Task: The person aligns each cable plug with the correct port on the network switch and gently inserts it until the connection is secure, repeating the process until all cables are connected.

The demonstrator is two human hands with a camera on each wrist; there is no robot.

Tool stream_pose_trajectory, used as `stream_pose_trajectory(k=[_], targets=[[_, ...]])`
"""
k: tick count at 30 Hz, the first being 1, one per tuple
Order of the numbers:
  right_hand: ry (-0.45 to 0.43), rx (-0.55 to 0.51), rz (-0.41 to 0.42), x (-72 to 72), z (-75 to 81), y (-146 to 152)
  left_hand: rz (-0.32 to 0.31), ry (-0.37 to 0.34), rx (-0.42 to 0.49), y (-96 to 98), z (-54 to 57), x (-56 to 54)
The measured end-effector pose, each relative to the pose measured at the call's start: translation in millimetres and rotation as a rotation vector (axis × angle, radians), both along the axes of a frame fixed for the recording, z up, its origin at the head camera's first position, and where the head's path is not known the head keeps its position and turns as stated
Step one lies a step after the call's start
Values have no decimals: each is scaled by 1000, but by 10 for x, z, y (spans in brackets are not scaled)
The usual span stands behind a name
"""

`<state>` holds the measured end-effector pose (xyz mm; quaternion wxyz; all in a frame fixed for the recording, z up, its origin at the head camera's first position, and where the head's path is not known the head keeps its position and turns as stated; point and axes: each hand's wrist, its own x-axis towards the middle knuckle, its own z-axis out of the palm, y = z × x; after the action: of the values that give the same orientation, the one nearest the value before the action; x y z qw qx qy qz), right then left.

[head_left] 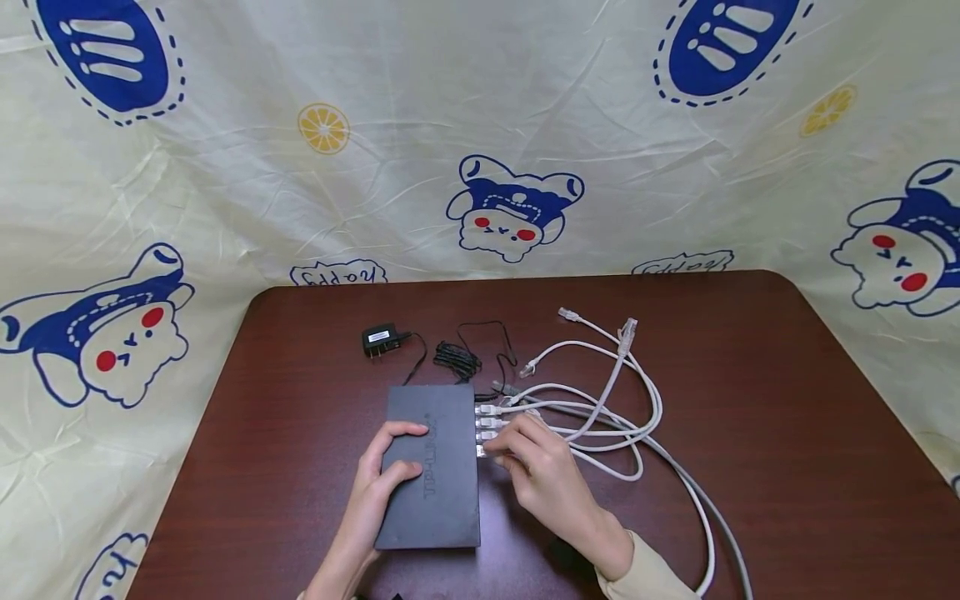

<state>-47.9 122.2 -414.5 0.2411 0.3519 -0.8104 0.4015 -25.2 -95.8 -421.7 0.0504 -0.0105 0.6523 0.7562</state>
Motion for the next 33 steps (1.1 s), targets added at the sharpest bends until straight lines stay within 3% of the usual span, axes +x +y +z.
stream_pose_trajectory(k=[10,21,33], targets=[[-29,49,3,-50,15,58,24,-18,-3,-3,-59,-1],[-106,-8,-173,-285,118,358,21,-21,0,-19,-74,1],[-118,18,-235,-468,130,541,18,-29,10,-17,-74,6]])
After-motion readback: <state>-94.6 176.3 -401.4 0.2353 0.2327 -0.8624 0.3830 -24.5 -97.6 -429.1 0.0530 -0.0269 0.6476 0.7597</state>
